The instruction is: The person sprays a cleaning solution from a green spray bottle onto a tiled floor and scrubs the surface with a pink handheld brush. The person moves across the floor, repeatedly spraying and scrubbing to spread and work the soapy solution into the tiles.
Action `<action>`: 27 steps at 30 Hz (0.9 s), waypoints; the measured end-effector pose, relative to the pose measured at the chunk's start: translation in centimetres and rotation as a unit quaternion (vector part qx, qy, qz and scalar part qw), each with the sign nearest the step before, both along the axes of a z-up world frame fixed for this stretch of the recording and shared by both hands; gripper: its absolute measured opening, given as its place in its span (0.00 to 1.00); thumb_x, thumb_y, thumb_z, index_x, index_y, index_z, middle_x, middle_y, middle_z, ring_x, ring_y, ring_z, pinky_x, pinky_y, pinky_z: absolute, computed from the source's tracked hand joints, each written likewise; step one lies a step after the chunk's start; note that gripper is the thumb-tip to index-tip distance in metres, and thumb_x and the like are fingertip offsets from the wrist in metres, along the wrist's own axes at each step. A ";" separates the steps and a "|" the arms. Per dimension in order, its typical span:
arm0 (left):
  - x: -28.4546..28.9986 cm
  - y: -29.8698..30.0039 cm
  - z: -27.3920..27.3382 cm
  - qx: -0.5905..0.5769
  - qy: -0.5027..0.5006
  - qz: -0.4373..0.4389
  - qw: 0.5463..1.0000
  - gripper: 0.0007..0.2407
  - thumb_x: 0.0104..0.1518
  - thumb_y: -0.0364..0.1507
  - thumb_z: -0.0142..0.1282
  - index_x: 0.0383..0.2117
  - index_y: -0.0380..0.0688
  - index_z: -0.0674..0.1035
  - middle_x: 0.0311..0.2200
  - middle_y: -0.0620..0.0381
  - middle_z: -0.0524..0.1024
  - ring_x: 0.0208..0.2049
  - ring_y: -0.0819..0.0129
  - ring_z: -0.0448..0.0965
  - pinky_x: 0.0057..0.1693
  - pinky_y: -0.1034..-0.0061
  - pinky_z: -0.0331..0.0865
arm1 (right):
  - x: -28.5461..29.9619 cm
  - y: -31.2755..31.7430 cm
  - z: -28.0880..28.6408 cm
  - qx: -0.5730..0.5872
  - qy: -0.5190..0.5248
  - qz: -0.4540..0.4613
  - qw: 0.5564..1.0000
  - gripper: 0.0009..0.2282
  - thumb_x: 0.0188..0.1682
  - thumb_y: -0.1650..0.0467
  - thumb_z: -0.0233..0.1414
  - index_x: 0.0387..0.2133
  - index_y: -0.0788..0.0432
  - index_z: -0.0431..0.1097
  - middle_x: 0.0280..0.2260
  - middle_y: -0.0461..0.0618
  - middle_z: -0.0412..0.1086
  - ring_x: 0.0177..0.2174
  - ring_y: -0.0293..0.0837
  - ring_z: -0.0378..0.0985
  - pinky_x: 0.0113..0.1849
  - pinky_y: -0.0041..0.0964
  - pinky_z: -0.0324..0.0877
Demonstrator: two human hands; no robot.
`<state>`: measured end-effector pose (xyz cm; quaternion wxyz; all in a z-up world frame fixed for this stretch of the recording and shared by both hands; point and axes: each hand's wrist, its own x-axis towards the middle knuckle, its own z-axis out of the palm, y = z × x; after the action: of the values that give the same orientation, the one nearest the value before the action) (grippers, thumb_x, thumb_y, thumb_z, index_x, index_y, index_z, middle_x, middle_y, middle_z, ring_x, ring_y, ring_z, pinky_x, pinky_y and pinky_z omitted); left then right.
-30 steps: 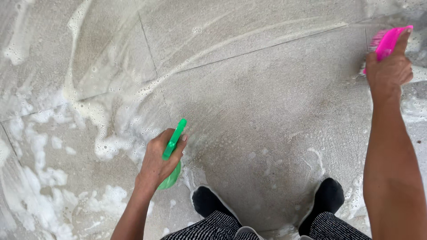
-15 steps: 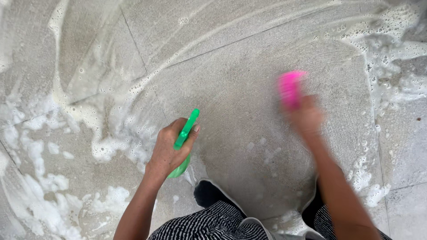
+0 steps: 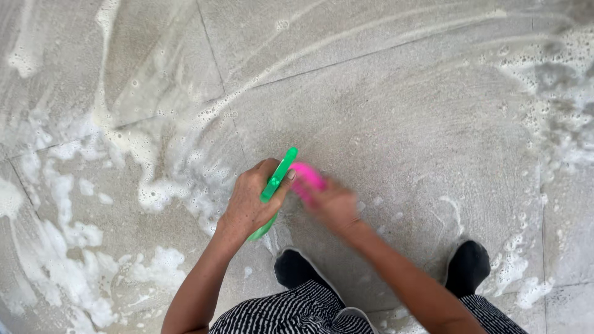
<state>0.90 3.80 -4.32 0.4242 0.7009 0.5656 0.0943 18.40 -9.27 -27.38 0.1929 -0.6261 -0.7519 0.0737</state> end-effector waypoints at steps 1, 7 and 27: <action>-0.4 -0.3 0.1 -0.020 0.019 0.001 1.000 0.11 0.60 0.34 0.56 0.29 0.37 0.79 0.21 0.46 0.78 0.19 0.54 0.78 0.30 0.62 0.70 | 4.4 0.0 -0.2 -0.182 0.010 -0.036 0.983 0.26 0.53 0.60 0.57 0.66 0.38 0.63 0.26 0.44 0.71 0.20 0.39 0.71 0.19 0.39 0.67; -4.5 -1.7 0.6 0.035 -0.010 0.062 0.997 0.09 0.59 0.32 0.58 0.29 0.36 0.79 0.22 0.44 0.77 0.22 0.53 0.79 0.32 0.61 0.69 | 37.6 6.5 0.2 -0.135 -0.211 -0.348 0.904 0.35 0.59 0.53 0.47 0.74 0.57 0.43 0.31 0.58 0.72 0.27 0.45 0.73 0.23 0.40 0.70; -6.4 -1.6 1.4 -0.027 0.007 0.120 0.992 0.11 0.59 0.33 0.56 0.30 0.36 0.79 0.21 0.50 0.80 0.19 0.65 0.84 0.27 0.69 0.73 | 44.0 19.6 -0.5 -0.133 -0.203 -0.371 0.897 0.37 0.59 0.49 0.41 0.75 0.54 0.41 0.36 0.59 0.74 0.24 0.37 0.66 0.19 0.31 0.60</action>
<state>-5.49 2.18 -2.90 0.4247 0.6169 0.6508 0.1245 62.40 10.34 -27.87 -0.0356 -0.8806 -0.4714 -0.0329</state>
